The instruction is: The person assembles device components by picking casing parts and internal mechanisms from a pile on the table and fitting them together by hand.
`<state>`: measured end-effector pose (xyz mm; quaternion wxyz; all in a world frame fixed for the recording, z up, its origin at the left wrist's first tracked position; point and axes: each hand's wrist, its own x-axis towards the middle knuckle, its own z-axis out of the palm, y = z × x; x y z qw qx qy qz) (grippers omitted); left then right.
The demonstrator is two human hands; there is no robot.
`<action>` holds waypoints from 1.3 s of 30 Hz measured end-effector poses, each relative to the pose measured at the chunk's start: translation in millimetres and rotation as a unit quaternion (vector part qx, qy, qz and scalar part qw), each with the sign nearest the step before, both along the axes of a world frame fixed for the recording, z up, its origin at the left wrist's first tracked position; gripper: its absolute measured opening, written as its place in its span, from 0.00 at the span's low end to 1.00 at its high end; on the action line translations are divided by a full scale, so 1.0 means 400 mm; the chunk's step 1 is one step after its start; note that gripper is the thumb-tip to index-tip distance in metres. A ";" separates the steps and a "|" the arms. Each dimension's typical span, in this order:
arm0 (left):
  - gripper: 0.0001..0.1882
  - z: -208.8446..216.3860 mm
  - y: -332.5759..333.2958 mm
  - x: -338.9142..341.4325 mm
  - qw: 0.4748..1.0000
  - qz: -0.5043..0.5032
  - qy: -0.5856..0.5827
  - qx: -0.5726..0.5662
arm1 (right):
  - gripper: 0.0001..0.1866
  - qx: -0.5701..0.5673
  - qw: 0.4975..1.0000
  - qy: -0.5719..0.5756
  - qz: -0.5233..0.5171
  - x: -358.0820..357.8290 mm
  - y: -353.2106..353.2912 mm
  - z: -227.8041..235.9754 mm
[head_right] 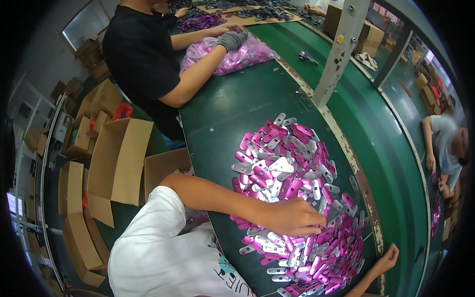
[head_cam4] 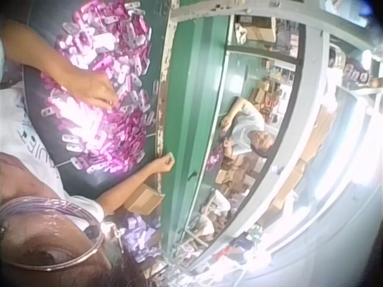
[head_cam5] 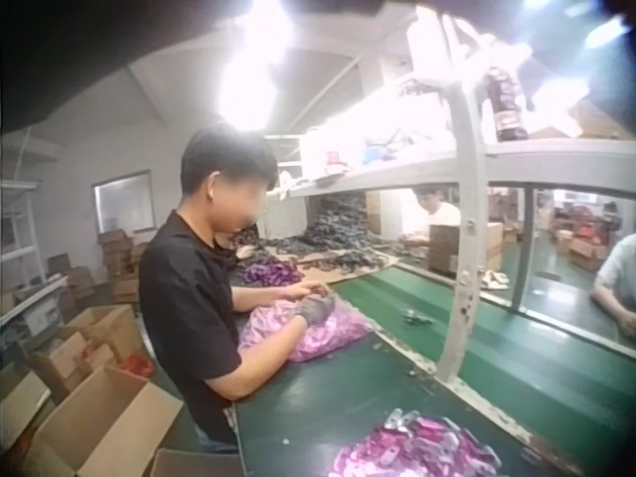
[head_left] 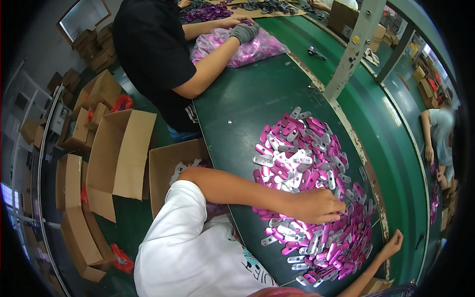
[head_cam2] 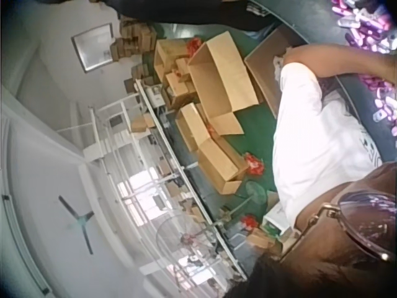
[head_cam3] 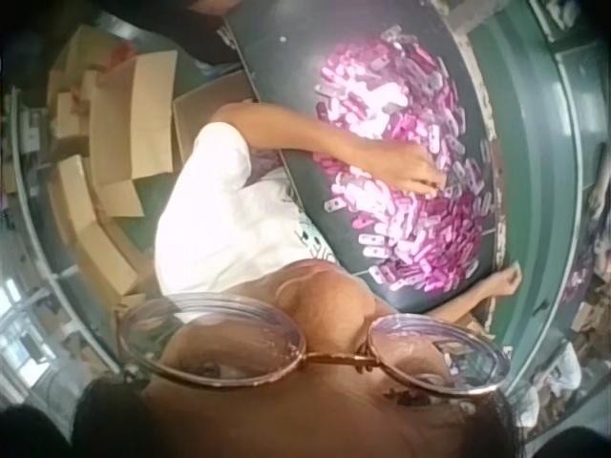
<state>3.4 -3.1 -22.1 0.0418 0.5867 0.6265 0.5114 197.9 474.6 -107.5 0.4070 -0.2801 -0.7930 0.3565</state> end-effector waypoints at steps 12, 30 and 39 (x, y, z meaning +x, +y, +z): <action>0.09 -0.013 -0.001 0.007 0.997 -0.011 0.021 -0.070 | 0.11 0.010 1.000 -0.014 0.017 0.008 0.026 -0.013; 0.13 -0.009 0.006 0.011 0.991 -0.083 -0.101 -0.035 | 0.11 -0.003 1.000 -0.013 0.009 -0.009 -0.018 0.013; 0.13 -0.006 0.011 0.009 0.989 -0.080 -0.119 -0.029 | 0.12 -0.009 0.999 0.022 0.022 -0.001 -0.003 0.001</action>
